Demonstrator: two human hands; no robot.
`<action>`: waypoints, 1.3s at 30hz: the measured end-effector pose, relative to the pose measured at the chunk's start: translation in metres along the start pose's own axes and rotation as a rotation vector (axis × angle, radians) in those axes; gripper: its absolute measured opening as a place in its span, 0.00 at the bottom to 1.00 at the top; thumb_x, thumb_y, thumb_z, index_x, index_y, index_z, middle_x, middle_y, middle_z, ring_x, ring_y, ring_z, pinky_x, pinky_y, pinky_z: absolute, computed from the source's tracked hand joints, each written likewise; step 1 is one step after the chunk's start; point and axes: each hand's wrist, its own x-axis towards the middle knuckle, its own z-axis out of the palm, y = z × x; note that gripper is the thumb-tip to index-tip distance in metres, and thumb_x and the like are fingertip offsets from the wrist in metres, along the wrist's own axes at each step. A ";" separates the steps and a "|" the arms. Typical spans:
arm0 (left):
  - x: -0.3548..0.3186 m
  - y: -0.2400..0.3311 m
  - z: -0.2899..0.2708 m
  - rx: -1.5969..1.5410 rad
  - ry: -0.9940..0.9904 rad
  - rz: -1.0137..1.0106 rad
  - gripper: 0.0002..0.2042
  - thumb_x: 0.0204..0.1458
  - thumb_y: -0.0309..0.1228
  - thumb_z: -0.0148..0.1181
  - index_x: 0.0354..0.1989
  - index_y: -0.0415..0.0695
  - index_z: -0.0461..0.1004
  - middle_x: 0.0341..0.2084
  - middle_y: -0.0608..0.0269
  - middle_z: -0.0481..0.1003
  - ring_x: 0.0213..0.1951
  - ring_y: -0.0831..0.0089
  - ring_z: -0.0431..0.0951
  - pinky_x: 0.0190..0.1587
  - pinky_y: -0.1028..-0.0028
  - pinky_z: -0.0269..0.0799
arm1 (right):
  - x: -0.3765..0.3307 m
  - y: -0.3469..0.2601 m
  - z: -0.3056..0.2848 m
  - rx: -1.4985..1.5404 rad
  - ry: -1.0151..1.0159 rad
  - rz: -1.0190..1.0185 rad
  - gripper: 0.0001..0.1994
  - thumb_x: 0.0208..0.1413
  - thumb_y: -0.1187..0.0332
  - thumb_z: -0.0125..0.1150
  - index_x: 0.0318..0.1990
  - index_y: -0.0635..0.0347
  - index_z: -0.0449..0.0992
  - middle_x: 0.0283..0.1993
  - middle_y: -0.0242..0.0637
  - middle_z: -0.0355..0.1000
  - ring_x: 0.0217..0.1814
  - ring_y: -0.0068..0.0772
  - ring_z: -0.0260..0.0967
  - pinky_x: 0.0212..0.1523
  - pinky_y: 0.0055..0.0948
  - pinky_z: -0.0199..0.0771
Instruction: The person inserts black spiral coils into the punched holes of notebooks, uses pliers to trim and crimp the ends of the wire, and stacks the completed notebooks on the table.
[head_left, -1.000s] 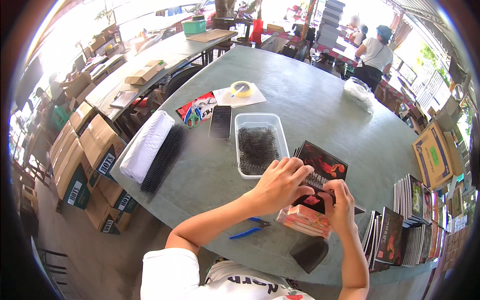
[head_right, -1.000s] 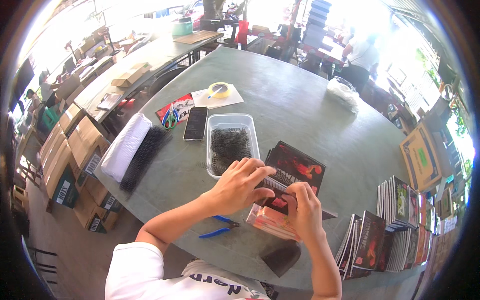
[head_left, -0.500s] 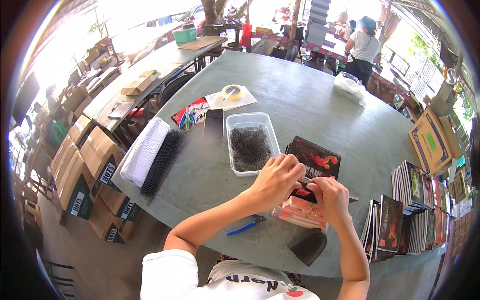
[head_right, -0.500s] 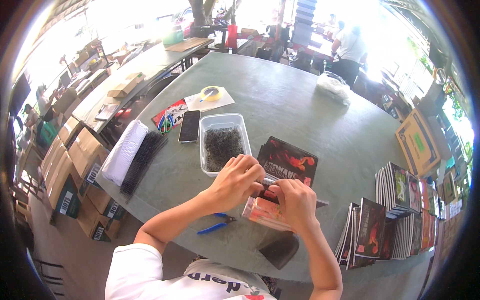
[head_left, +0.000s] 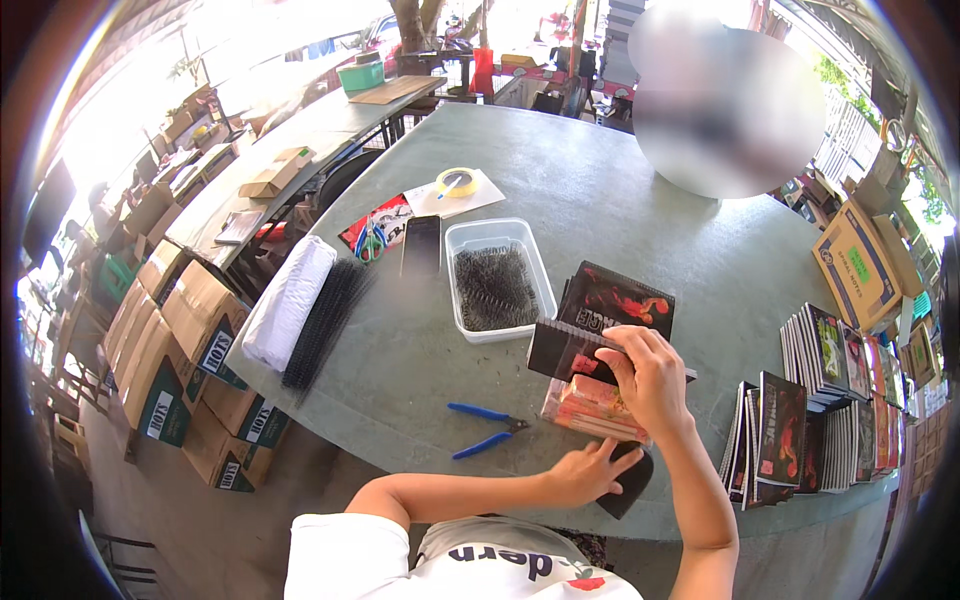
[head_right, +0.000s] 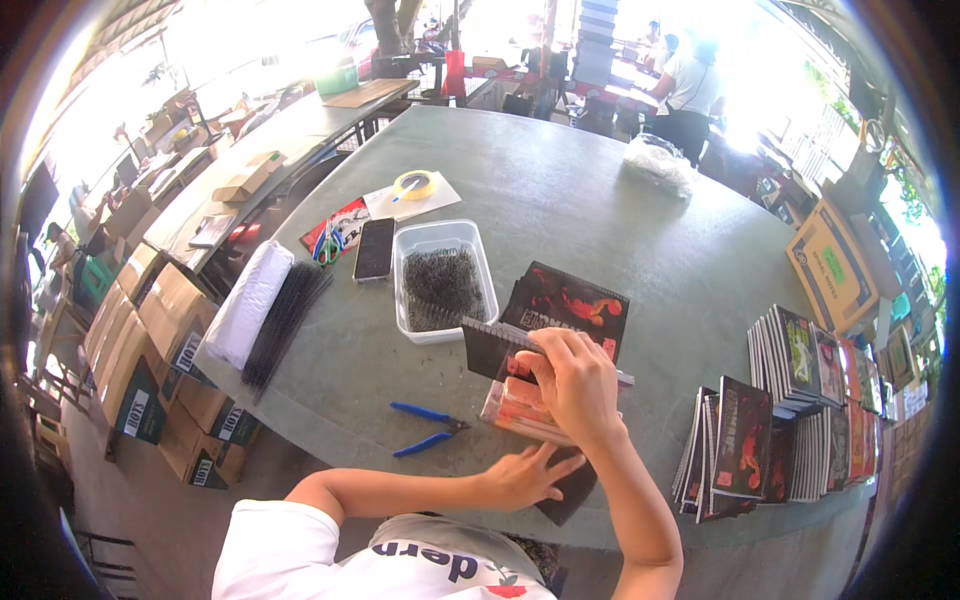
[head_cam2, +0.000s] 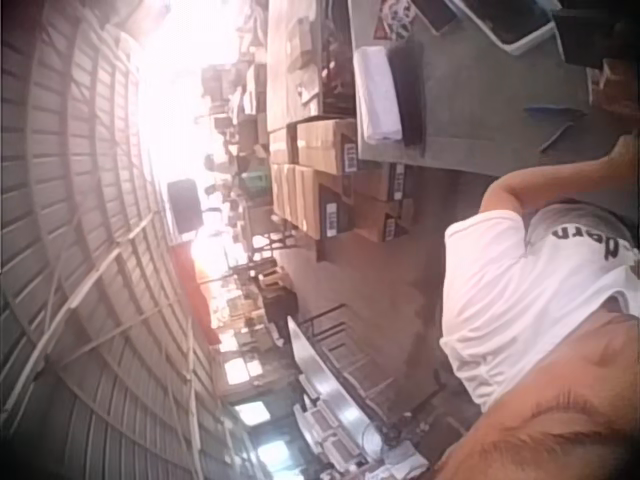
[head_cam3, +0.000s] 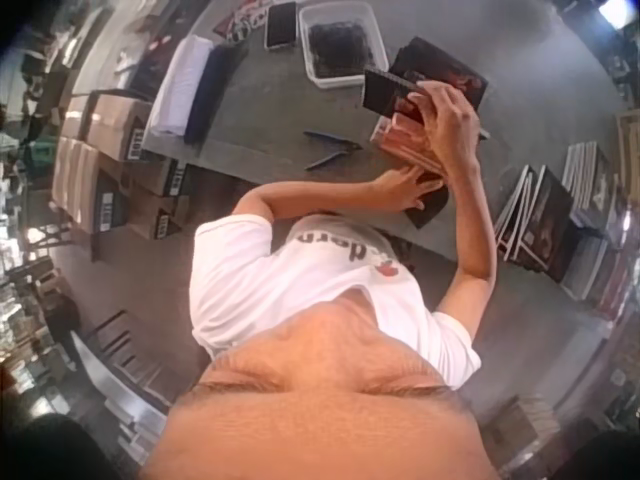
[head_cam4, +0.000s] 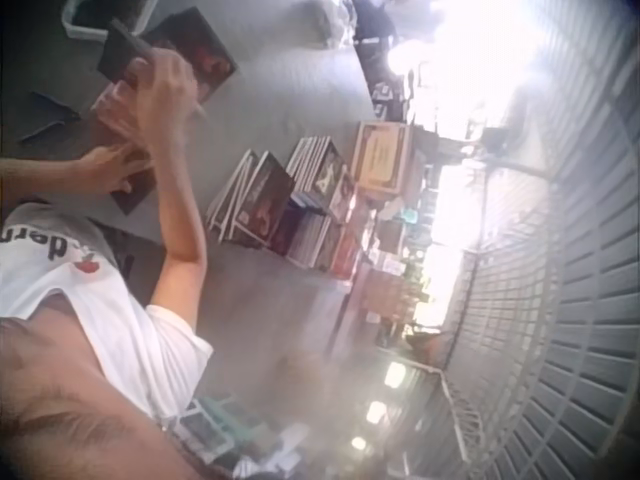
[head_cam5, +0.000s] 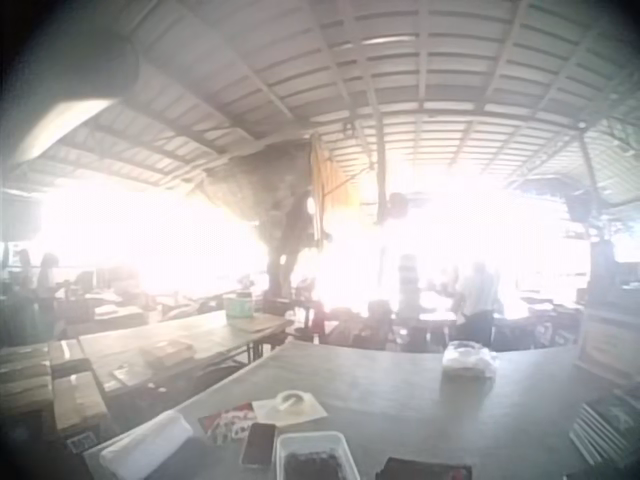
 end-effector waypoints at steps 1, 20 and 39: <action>-0.001 -0.002 0.012 -0.075 -0.048 -0.021 0.30 0.46 0.41 0.60 0.59 0.56 0.58 0.47 0.42 0.59 0.42 0.46 0.71 0.36 0.59 0.74 | 0.001 -0.005 -0.001 -0.024 0.002 -0.032 0.08 0.47 0.66 0.62 0.32 0.59 0.73 0.29 0.36 0.73 0.31 0.38 0.71 0.33 0.36 0.69; -0.031 -0.032 -0.096 -0.128 0.052 -0.049 0.16 0.47 0.28 0.58 0.46 0.51 0.69 0.32 0.56 0.67 0.37 0.56 0.70 0.39 0.62 0.69 | -0.017 0.011 -0.017 -0.197 -0.129 0.157 0.07 0.53 0.65 0.54 0.33 0.56 0.74 0.31 0.35 0.74 0.32 0.37 0.71 0.33 0.34 0.66; -0.041 -0.414 -0.221 0.169 0.891 -0.704 0.14 0.44 0.22 0.49 0.42 0.42 0.68 0.23 0.54 0.76 0.29 0.61 0.78 0.36 0.66 0.70 | -0.013 0.010 -0.002 -0.083 -0.092 0.010 0.10 0.43 0.69 0.63 0.34 0.55 0.70 0.31 0.32 0.71 0.31 0.36 0.69 0.30 0.33 0.63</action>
